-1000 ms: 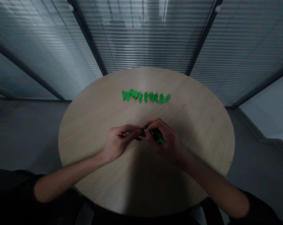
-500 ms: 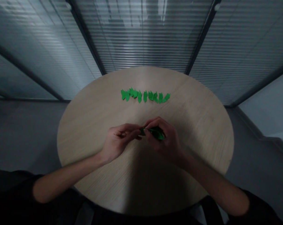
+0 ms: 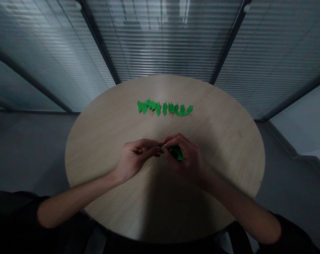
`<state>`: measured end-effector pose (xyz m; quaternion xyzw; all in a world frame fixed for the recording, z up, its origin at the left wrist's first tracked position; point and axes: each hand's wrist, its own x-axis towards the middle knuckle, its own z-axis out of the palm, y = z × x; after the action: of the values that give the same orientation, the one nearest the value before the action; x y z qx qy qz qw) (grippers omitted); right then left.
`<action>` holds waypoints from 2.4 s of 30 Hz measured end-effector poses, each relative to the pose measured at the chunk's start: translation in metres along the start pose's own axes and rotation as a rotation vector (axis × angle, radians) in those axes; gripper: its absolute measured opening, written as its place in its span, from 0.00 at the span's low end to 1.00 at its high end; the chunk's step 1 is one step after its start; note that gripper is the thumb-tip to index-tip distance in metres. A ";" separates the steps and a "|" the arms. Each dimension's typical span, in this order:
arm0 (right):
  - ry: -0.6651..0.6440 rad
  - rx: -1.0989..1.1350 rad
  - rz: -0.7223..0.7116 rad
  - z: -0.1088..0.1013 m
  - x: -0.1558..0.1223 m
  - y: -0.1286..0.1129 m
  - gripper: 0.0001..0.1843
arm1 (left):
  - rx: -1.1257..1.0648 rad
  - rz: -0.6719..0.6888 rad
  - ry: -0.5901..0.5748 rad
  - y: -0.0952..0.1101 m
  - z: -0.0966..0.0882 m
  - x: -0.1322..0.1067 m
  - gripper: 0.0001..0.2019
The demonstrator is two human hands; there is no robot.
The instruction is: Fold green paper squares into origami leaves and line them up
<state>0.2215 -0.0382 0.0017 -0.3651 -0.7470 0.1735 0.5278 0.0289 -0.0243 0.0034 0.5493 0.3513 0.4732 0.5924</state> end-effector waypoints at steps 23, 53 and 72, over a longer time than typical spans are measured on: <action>0.016 0.195 0.188 -0.001 0.005 -0.006 0.03 | 0.058 0.045 0.006 0.002 0.000 0.000 0.14; -0.071 0.135 0.348 -0.007 0.011 -0.010 0.03 | 0.070 0.124 -0.013 0.001 0.000 -0.004 0.11; -0.047 0.106 0.321 -0.007 0.010 -0.007 0.02 | 0.092 0.164 -0.036 -0.001 -0.003 -0.002 0.10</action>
<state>0.2232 -0.0369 0.0155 -0.4470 -0.6811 0.3033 0.4943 0.0258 -0.0259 0.0022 0.6113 0.3158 0.4935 0.5320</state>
